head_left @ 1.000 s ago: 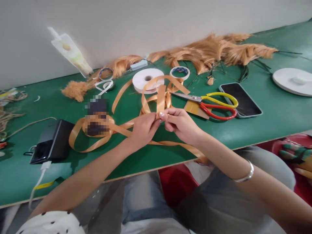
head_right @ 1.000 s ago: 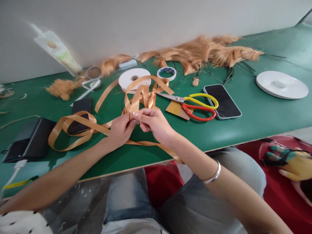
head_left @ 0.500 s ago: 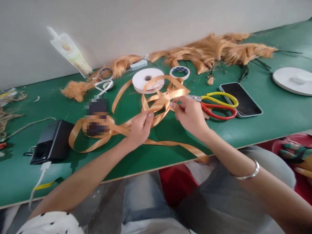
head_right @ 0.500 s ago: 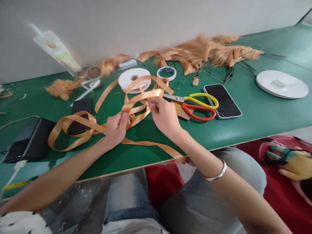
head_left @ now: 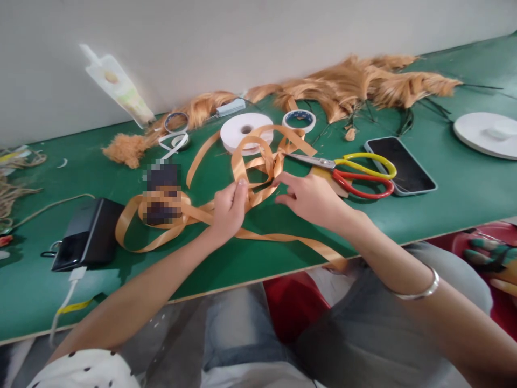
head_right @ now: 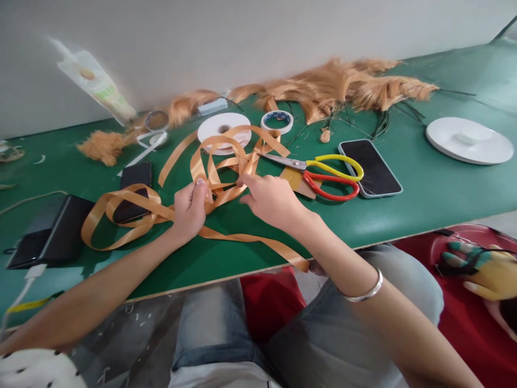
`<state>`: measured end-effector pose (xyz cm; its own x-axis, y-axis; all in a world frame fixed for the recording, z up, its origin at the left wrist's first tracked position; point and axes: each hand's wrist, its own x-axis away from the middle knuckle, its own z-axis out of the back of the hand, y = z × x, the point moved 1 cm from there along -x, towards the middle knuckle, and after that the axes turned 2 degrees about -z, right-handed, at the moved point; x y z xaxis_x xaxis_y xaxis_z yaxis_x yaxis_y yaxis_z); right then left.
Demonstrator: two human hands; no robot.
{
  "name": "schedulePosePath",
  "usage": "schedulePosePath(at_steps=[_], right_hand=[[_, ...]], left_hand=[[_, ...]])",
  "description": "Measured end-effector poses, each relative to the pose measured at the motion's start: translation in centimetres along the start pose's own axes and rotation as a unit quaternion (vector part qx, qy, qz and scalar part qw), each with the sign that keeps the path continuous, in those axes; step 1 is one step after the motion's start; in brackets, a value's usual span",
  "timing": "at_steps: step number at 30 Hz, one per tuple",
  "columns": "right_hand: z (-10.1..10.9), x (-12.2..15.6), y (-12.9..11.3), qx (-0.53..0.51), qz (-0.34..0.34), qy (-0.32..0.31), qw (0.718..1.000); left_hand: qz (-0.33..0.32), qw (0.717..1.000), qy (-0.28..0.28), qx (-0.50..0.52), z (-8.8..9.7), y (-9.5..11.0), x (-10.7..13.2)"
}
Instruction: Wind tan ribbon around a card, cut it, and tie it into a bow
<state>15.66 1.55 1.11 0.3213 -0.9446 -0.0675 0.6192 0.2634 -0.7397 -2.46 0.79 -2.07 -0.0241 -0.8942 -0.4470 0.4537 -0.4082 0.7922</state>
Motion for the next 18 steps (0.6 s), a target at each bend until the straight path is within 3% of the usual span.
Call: schedulePosePath(at_steps=[2, 3, 5, 8, 10, 12, 14, 16, 18], right_hand=[[0.1, -0.1, 0.2, 0.094, -0.024, 0.100, 0.990], [0.2, -0.2, 0.2, 0.077, -0.036, 0.138, 0.987], [0.4, -0.3, 0.2, -0.058, -0.041, 0.167, 0.983], [0.6, -0.4, 0.0, -0.304, -0.009, 0.113, 0.946], [0.7, -0.3, -0.2, -0.363, 0.017, 0.059, 0.930], [0.9, -0.1, -0.4, -0.306, 0.038, 0.004, 0.951], [1.1, 0.1, -0.3, -0.139, 0.055, -0.035, 0.988], [1.4, 0.2, 0.1, 0.068, 0.060, -0.011, 0.996], [1.8, 0.1, 0.6, 0.211, 0.040, 0.073, 0.974]], left_hand=[[-0.001, 1.000, -0.004, 0.000, 0.0, -0.1, 0.0], [0.000, 1.000, -0.007, -0.003, 0.0, -0.1, 0.0], [0.006, 1.000, -0.011, -0.011, 0.0, -0.1, 0.0], [0.013, 1.000, -0.012, -0.020, 0.0, -0.1, 0.0], [0.012, 1.000, -0.010, -0.024, 0.0, -0.1, -0.1], [0.013, 1.000, -0.004, -0.025, 0.0, 0.0, -0.1], [0.017, 1.000, 0.004, -0.019, 0.0, 0.0, -0.1], [0.026, 1.000, 0.010, -0.010, 0.0, -0.1, -0.1], [0.039, 0.999, 0.009, 0.008, -0.1, -0.3, -0.1]])
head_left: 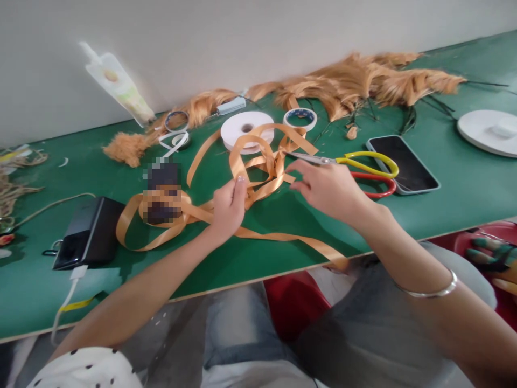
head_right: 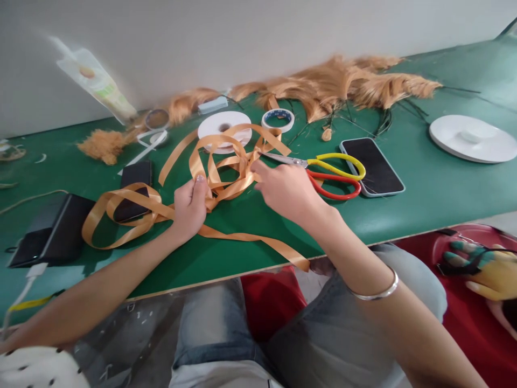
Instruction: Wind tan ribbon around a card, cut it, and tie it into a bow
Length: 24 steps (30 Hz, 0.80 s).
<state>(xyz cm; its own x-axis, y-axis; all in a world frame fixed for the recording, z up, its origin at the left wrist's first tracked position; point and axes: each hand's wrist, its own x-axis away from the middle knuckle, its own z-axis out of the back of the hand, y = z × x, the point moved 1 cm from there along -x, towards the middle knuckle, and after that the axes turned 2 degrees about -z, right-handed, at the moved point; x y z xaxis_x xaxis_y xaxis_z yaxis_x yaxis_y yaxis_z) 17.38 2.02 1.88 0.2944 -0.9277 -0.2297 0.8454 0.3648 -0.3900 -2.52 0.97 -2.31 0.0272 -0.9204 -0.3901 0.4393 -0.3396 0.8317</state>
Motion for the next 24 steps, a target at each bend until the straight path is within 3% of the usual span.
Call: schedulePosePath(at_steps=[3, 6, 8, 10, 12, 13, 14, 16, 18, 19, 22, 24], right_hand=[[0.2, -0.3, 0.8, 0.041, -0.082, 0.109, 0.990], [0.5, -0.4, 0.9, -0.128, -0.120, 0.176, 0.969], [0.5, -0.5, 0.6, -0.325, -0.115, 0.162, 0.925], [0.5, -0.5, 0.1, -0.499, -0.099, 0.103, 0.855], [0.5, -0.5, -0.3, -0.596, -0.082, 0.038, 0.798], [0.5, -0.4, -0.5, -0.607, -0.073, 0.008, 0.791], [0.5, -0.3, -0.6, -0.592, -0.061, -0.024, 0.803], [0.3, -0.1, -0.9, -0.476, -0.036, -0.095, 0.874], [-0.1, 0.1, -0.9, -0.271, -0.019, -0.124, 0.954], [-0.4, 0.2, -0.8, -0.166, -0.018, -0.113, 0.979], [-0.8, 0.1, -0.2, 0.008, -0.043, -0.010, 0.999], [-0.9, -0.1, 0.2, -0.035, -0.073, 0.065, 0.995]], left_hand=[[0.020, 0.999, -0.004, 0.031, -0.1, -0.5, 0.0], [0.035, 0.998, 0.002, 0.061, -0.3, -0.6, -0.1], [0.041, 0.997, 0.004, 0.072, -0.3, -0.4, -0.1], [0.045, 0.996, 0.004, 0.076, -0.3, -0.2, -0.1], [0.039, 0.996, 0.006, 0.075, -0.2, 0.0, -0.1], [0.033, 0.997, 0.011, 0.071, -0.2, 0.0, -0.1], [0.025, 0.997, 0.021, 0.064, -0.1, 0.0, -0.1], [0.015, 0.997, 0.053, 0.051, 0.0, -0.1, -0.1], [0.011, 0.995, 0.088, 0.052, 0.0, -0.3, -0.1], [0.007, 0.993, 0.102, 0.056, 0.0, -0.3, -0.2], [-0.015, 0.988, 0.138, 0.074, -0.1, -0.5, -0.1], [-0.013, 0.985, 0.144, 0.097, -0.2, -0.5, -0.1]])
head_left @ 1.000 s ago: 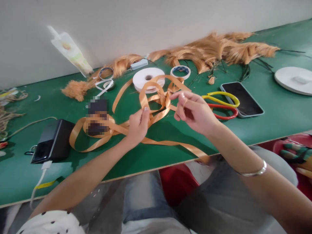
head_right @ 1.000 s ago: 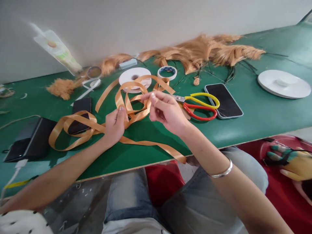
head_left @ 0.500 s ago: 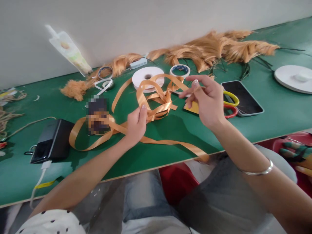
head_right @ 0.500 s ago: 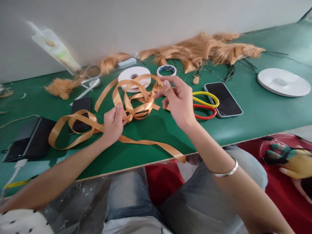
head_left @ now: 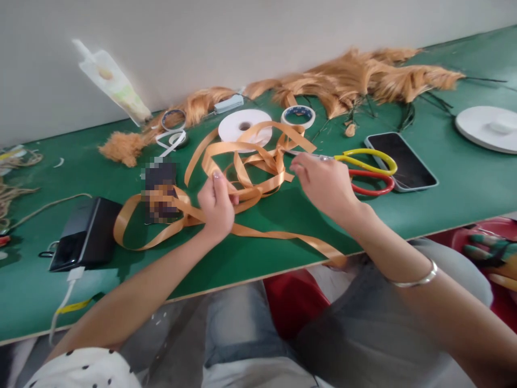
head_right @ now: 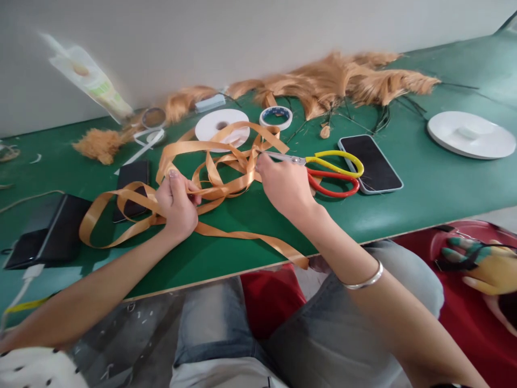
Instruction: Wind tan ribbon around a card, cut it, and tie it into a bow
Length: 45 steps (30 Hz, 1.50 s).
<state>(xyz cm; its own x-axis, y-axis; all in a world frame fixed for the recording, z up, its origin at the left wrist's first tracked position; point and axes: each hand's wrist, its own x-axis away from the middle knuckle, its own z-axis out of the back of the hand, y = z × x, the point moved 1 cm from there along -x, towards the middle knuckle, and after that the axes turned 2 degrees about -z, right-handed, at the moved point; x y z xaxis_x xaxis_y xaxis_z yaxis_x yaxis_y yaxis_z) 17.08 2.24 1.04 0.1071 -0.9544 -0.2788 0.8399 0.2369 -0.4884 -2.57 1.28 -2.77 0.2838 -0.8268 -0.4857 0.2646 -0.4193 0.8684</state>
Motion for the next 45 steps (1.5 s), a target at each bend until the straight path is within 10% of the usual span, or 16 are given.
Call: schedulePosePath(at_steps=[3, 8, 18, 24, 29, 37, 45], right_hand=[[0.1, -0.3, 0.1, -0.260, -0.053, 0.043, 0.963], [-0.1, 0.0, -1.2, -0.565, -0.071, -0.124, 0.812], [-1.8, 1.5, -2.9, -0.313, -0.008, -0.300, 0.901], [-1.8, 1.5, -2.9, -0.479, -0.036, -0.334, 0.811], [-2.0, 1.5, -2.7, -0.552, -0.059, -0.349, 0.755], [-2.3, 1.3, -2.0, -0.545, -0.090, -0.351, 0.756], [-2.2, 1.4, -2.8, -0.514, -0.077, -0.341, 0.783]], left_hand=[[0.035, 0.999, -0.018, 0.021, -0.1, 0.1, 0.1], [0.039, 0.998, -0.053, -0.006, -0.1, 0.4, 0.2], [-0.006, 0.999, -0.045, -0.018, 0.3, 0.2, 0.5], [-0.022, 0.969, -0.206, 0.131, -0.2, 0.1, 0.3], [0.022, 0.953, -0.300, 0.037, -0.3, 0.4, 0.1], [-0.080, 0.956, -0.276, -0.054, 0.2, 0.7, -0.3], [0.043, 0.964, -0.253, 0.064, -0.2, 0.2, -0.4]])
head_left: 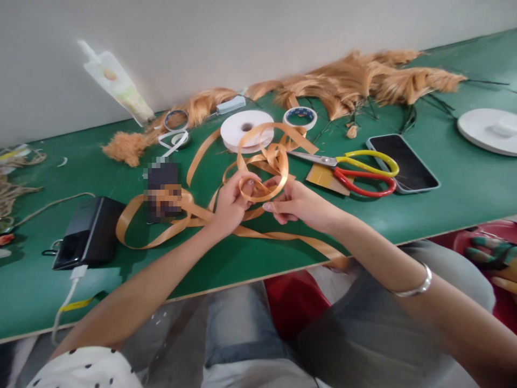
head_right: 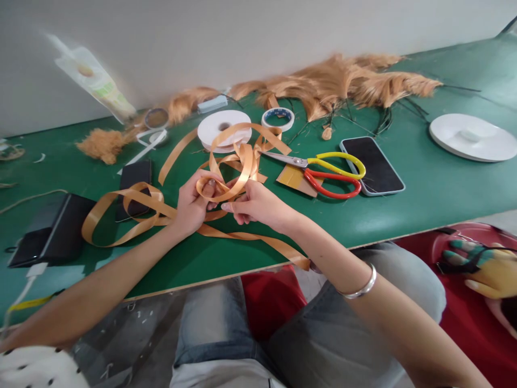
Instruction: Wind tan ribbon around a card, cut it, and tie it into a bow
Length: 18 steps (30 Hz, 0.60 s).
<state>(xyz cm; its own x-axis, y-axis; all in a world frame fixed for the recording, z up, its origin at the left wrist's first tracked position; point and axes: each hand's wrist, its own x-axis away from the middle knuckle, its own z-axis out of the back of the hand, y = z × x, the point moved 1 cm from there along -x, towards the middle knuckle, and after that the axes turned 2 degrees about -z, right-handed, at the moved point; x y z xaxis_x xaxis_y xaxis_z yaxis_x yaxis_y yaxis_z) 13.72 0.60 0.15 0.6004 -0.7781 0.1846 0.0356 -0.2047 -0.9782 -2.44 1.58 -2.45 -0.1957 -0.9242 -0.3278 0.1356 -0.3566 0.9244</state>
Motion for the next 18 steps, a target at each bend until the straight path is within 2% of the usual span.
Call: schedulePosePath(at_steps=[5, 11, 18], right_hand=[[-0.5, 0.0, 0.2, 0.084, 0.006, 0.034, 0.996], [-0.2, -0.4, 1.0, 0.122, 0.004, 0.136, 0.983], [-0.5, -0.3, 0.6, 0.065, 0.023, 0.124, 0.990]], left_hand=[[-0.001, 1.000, 0.025, 0.011, 0.1, -0.4, -0.1], [-0.025, 0.999, 0.023, 0.016, 0.1, -0.6, -0.1], [-0.064, 0.998, 0.019, -0.015, 0.2, -0.7, 0.1]])
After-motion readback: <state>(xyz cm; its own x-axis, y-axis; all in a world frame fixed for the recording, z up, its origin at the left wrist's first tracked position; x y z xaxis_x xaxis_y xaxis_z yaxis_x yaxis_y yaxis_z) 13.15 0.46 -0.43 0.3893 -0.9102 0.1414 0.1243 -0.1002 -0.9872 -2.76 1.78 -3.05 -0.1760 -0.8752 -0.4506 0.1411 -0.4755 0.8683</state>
